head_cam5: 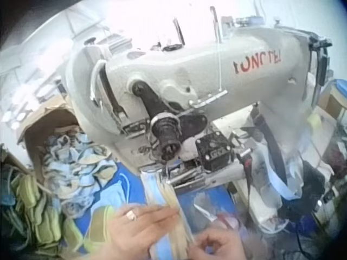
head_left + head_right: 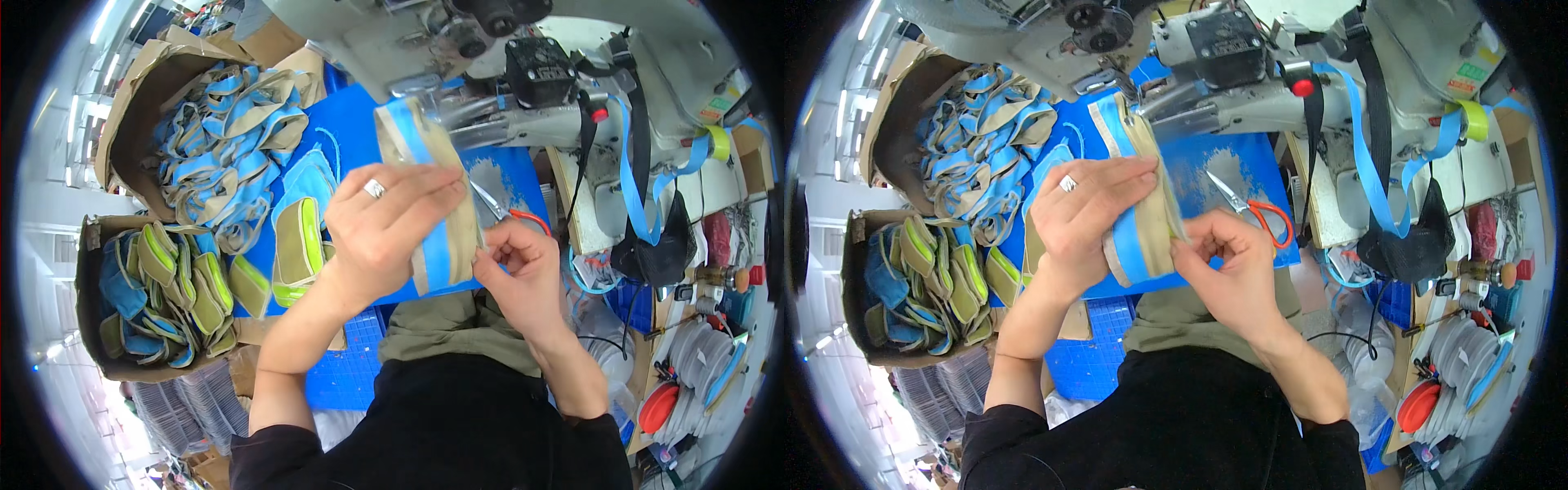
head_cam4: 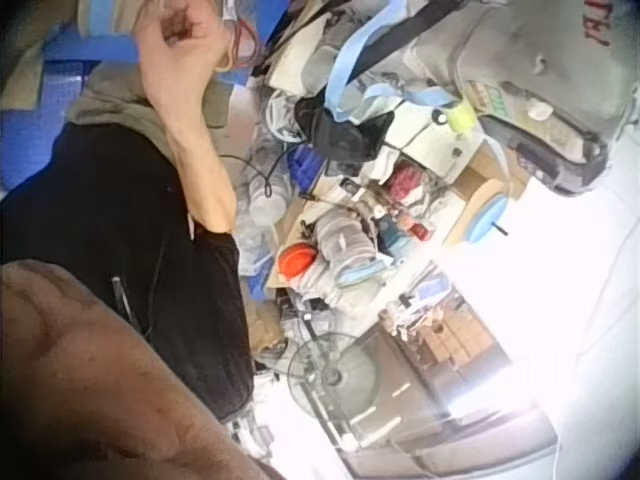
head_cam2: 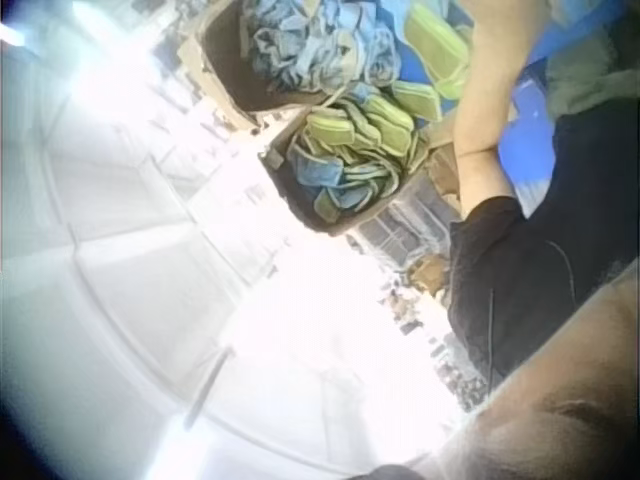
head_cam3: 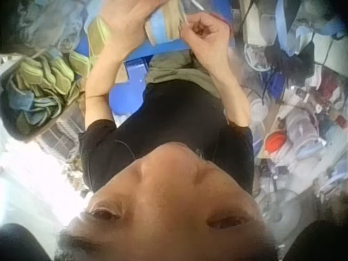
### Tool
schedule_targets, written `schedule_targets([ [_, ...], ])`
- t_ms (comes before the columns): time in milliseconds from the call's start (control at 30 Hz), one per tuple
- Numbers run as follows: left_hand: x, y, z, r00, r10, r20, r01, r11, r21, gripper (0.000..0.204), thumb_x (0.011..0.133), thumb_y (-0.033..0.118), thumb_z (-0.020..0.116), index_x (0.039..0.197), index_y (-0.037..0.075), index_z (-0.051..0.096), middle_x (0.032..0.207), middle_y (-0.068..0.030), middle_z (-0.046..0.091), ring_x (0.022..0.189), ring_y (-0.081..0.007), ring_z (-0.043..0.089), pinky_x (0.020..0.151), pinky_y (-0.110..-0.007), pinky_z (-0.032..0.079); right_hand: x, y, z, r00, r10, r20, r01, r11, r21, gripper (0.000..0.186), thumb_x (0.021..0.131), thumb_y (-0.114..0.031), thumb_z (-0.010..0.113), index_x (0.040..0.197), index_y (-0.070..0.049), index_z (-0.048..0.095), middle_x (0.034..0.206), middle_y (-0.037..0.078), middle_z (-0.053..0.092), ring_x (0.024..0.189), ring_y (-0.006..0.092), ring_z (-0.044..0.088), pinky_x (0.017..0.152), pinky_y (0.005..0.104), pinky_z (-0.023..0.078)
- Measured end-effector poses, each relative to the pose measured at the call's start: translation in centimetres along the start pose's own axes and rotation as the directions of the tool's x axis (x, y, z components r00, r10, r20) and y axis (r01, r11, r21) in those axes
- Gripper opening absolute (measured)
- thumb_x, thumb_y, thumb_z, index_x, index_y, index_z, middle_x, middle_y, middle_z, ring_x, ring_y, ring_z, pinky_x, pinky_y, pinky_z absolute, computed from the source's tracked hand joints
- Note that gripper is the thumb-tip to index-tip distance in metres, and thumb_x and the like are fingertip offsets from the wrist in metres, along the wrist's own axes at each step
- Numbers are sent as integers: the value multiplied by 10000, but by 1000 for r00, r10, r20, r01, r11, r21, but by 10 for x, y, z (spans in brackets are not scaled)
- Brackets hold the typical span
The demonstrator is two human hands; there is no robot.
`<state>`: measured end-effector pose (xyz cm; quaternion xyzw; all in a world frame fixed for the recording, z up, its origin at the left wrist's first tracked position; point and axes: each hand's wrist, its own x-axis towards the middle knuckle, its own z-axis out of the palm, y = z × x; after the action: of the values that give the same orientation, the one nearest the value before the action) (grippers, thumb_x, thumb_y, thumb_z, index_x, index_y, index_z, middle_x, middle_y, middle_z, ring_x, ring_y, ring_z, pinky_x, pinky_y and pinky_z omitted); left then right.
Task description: Sewing and assembling small fabric pouches using a industrial sewing machine.
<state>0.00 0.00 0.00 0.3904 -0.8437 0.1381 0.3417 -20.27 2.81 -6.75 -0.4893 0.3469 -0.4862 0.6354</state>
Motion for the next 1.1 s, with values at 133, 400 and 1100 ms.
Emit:
schedule_targets([
  [133, 5, 1, 0, 1000, -21, 11, 21, 1000, -9, 283, 741, 137, 663, 994, 84, 779, 1066, -37, 778, 940, -192, 745, 790, -323, 513, 4, 2, 2, 1000, 17, -17, -15, 998, 61, 85, 887, 31, 746, 966, 7, 725, 830, -15, 654, 715, 23, 569, 632, 211, 456],
  [400, 8, -8, -1, 1000, -12, 0, 12, 999, 38, 271, 748, 149, 670, 988, 90, 783, 1047, -27, 782, 936, -178, 743, 794, -319, 509, 12, 0, 5, 1000, 22, -20, -21, 998, 59, 77, 888, 28, 745, 946, -5, 708, 810, -28, 657, 708, 24, 569, 633, 212, 462],
  [1100, 7, -24, 5, 1000, -16, 13, 16, 999, 52, 271, 758, 143, 690, 1005, 150, 801, 1042, -2, 760, 974, -202, 756, 925, -408, 580, 34, 3, 13, 999, 1, -54, 4, 996, 90, 44, 904, 25, 707, 930, -9, 704, 747, -56, 637, 661, -11, 528, 582, 187, 416],
])
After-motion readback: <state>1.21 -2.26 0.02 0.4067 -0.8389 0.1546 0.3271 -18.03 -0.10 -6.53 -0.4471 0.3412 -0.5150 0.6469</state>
